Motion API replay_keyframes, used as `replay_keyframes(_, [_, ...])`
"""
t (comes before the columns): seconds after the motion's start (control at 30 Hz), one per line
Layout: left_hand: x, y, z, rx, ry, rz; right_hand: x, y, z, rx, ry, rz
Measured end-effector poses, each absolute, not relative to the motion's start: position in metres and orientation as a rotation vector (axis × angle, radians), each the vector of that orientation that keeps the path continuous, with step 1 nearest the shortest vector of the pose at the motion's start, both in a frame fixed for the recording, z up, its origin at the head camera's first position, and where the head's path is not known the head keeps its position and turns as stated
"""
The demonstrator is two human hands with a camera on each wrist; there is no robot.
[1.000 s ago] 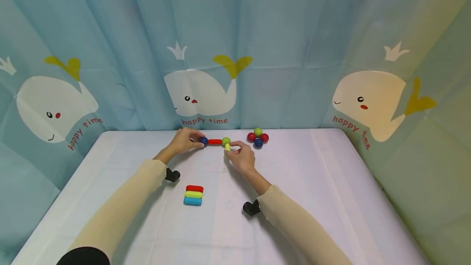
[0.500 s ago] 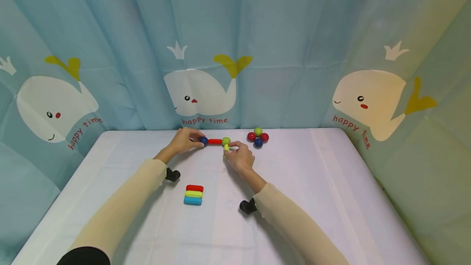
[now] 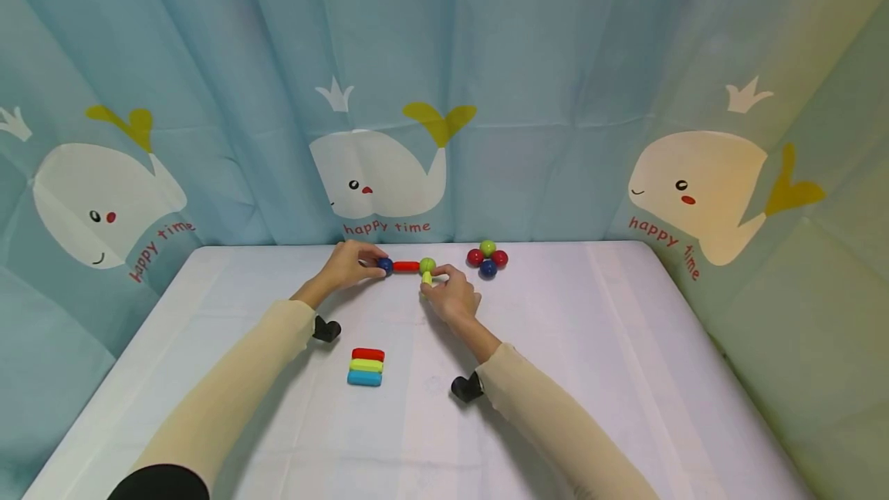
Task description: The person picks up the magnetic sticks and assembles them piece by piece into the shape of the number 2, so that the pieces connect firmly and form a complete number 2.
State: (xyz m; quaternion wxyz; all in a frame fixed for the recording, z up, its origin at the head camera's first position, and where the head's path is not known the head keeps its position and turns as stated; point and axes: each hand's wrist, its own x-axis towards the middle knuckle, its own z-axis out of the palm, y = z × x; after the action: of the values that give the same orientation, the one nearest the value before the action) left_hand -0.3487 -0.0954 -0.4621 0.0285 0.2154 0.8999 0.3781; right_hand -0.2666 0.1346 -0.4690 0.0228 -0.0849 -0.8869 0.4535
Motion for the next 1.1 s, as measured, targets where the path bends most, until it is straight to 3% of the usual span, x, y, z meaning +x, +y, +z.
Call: replay_keyframes(1.1, [-0.3477, -0.0948, -0.4621, 0.647, 2.773, 1.168, -0.2676, 0.1383, -0.4672, -0.255, -2.795, 1.432])
